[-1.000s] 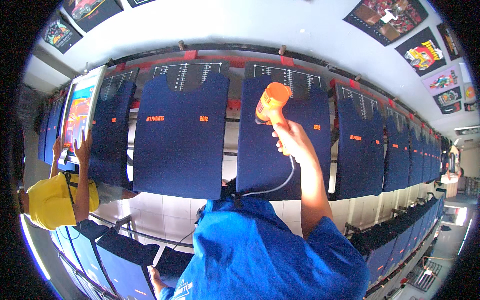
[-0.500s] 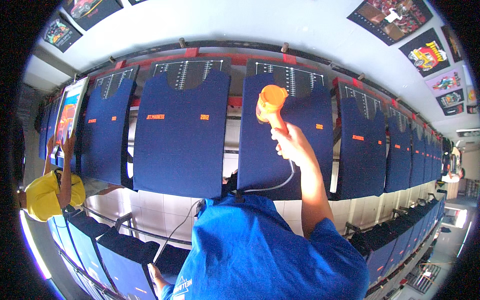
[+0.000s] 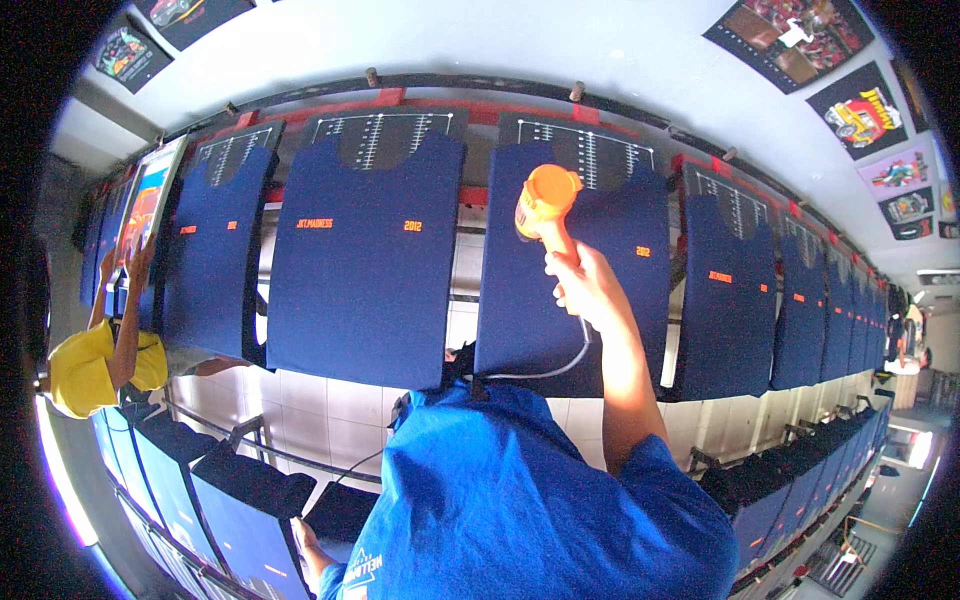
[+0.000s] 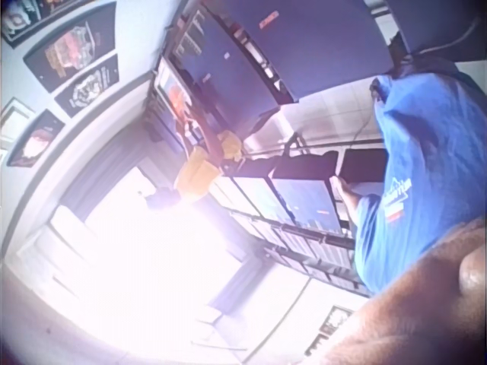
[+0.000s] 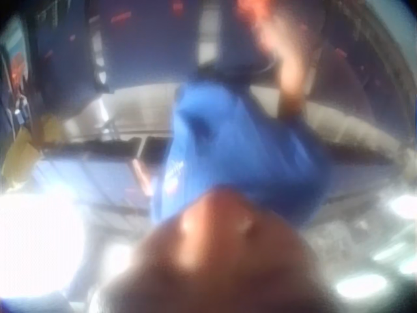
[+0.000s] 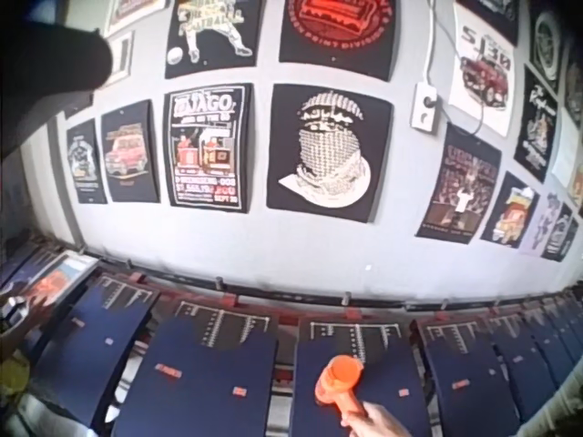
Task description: The person uses a heat gun to dry ink on several t-shirts mounted on printing stations, moving between them to apply heat and check the surface by hand.
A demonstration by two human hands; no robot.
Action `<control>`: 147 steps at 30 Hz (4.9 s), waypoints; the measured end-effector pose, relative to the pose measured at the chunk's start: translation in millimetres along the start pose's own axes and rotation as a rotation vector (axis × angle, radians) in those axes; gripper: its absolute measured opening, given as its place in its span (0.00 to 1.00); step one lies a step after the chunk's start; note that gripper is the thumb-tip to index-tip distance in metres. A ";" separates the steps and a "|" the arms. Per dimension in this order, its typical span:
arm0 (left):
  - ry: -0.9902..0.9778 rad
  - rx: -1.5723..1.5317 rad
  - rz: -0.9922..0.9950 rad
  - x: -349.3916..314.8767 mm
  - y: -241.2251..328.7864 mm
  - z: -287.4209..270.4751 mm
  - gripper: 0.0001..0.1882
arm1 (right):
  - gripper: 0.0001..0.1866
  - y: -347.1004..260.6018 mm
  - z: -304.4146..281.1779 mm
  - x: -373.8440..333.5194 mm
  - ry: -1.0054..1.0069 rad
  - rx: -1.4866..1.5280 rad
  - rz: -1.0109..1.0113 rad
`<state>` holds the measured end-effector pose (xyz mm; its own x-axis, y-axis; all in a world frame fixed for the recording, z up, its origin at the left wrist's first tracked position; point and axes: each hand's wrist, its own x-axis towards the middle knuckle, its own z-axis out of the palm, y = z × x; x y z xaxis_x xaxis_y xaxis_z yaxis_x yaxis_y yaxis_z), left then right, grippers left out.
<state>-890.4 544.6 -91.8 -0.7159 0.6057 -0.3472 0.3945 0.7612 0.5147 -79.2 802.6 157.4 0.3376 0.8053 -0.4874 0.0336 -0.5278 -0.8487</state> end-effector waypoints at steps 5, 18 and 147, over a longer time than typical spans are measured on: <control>-0.215 0.058 -0.016 -3.1 6.3 -0.7 0.41 | 0.15 4.0 -5.3 4.1 -0.015 0.024 0.012; -0.217 0.064 -0.135 -3.3 4.0 -9.4 0.41 | 0.18 3.9 -11.8 -3.0 0.026 -0.033 0.024; 0.761 0.254 -0.762 252.7 52.3 -89.9 0.33 | 0.20 -157.1 395.7 80.0 -0.159 -0.147 -0.058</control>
<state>-1102.5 716.8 -82.2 -0.9545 -0.2760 0.1131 -0.2558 0.9525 0.1653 -429.8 1056.8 170.6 0.1790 0.8620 -0.4743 0.1894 -0.5033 -0.8431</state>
